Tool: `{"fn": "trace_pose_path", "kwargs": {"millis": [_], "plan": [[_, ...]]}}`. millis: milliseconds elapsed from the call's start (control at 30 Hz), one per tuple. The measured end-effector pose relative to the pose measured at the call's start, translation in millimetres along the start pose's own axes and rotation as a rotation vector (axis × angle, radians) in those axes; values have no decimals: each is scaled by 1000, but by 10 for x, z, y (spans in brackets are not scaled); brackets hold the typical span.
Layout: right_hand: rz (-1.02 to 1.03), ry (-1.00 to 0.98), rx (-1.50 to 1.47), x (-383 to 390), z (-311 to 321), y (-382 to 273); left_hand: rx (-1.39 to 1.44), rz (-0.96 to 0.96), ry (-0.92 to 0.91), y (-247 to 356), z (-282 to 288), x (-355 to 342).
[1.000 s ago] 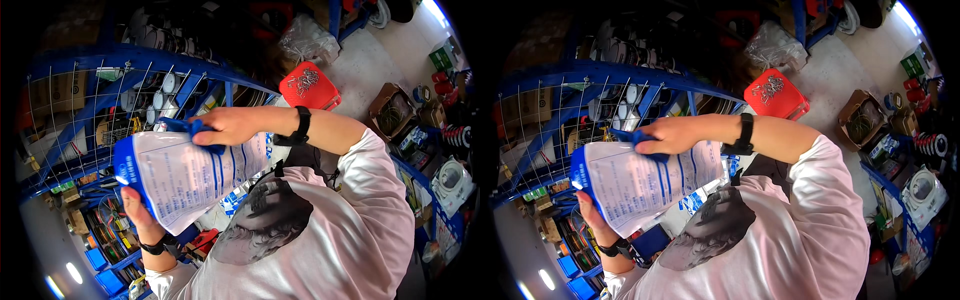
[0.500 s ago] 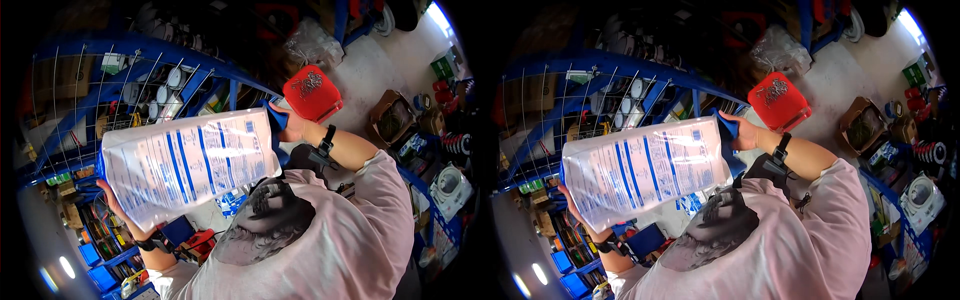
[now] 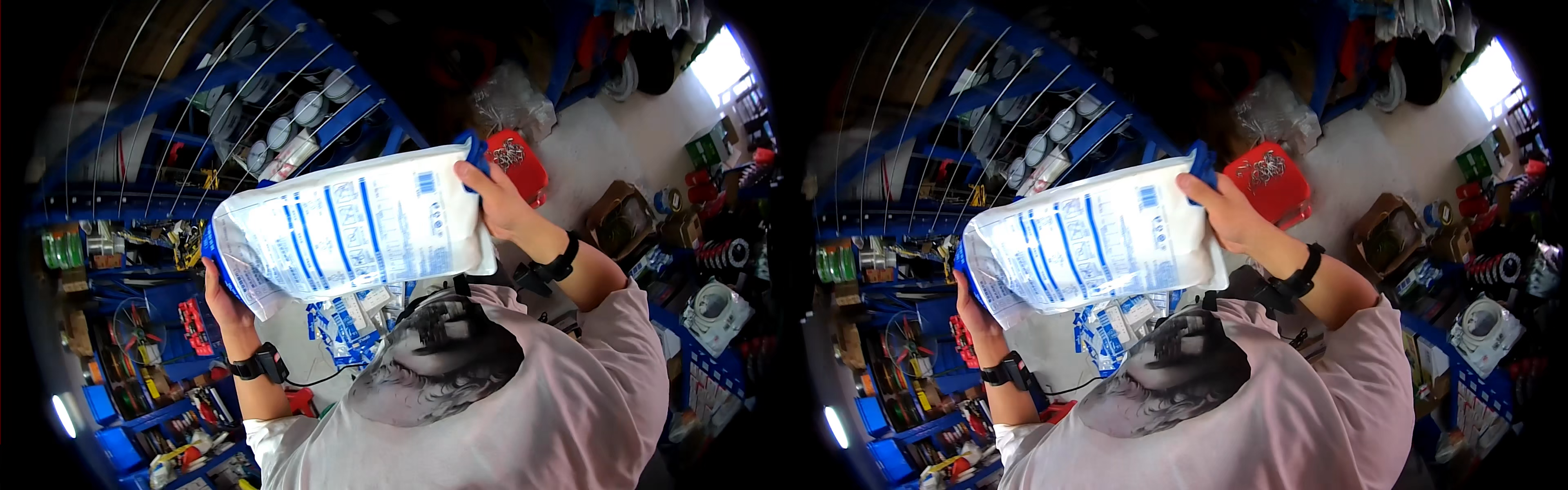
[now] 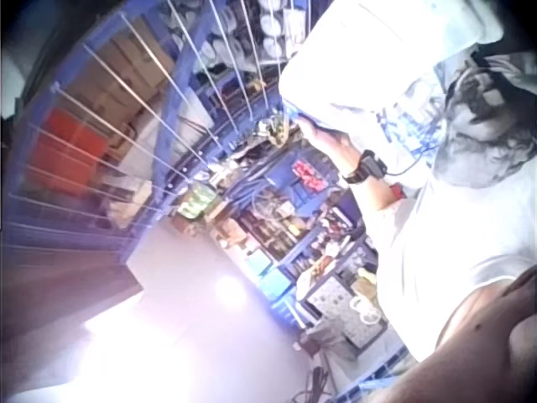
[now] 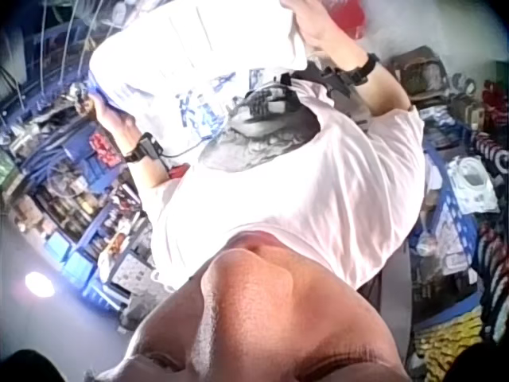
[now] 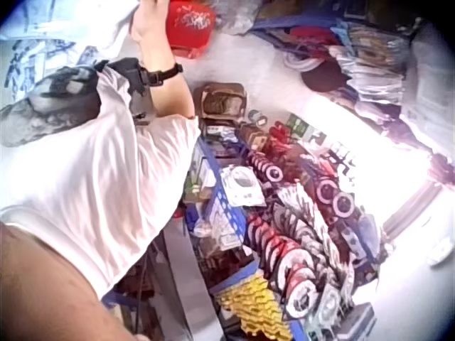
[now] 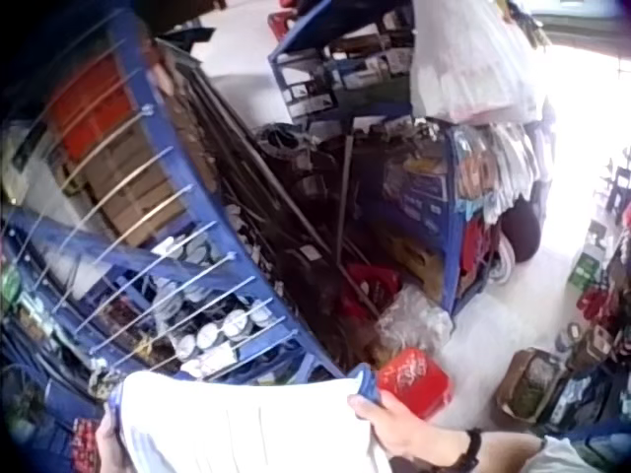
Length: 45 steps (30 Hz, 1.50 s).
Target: The person picks up a packaged power strip from the floor and wipes the plastic packaging with a blue cloth.
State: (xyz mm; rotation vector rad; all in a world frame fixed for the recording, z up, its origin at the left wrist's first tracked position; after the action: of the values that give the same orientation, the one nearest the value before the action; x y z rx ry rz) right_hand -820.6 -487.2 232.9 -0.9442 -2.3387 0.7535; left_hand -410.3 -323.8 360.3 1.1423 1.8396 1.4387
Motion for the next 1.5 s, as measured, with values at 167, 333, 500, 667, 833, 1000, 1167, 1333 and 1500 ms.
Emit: {"fn": "trace_pose_path", "kwargs": {"millis": [167, 333, 500, 667, 833, 1000, 1167, 1333, 1500], "plan": [[-15, 184, -22, 139, -283, 143, 176, -15, -121, -85, 902, 147], [-78, 120, -95, 113, -708, 401, 136, -55, -620, -818, 980, 622], [17, 99, 12, 16, -1088, 719, 344, 38, -465, -841, 542, 733], [199, 307, 611, -17, -1405, 1004, 313, -62, -272, -841, 918, 746], [482, 455, 1303, 122, -1775, 1188, 364, -62, -270, -665, 998, 765], [602, 323, 1523, 272, -2403, 1327, 318, -63, -190, -500, 1012, 835], [671, -66, 1574, 189, -3109, 1806, 331, 39, -144, -621, 811, 803], [856, -310, 1836, 127, -3291, 2062, 370, 109, -120, -660, 867, 775], [749, -300, 2125, 395, -2911, 1900, 445, 96, -148, -499, 932, 728]]}}
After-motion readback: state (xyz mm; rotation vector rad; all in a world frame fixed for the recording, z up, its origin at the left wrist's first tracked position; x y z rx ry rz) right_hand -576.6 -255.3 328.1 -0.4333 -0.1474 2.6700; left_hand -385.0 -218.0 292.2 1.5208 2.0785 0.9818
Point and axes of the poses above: each hand's wrist, its own x-axis away from the middle knuckle, its own z-axis out of the back of the hand, y = z × x, the point moved 3 cm from there along -x, towards the middle knuckle, and after that the axes turned 5 degrees about -z, right-handed, at the moved point
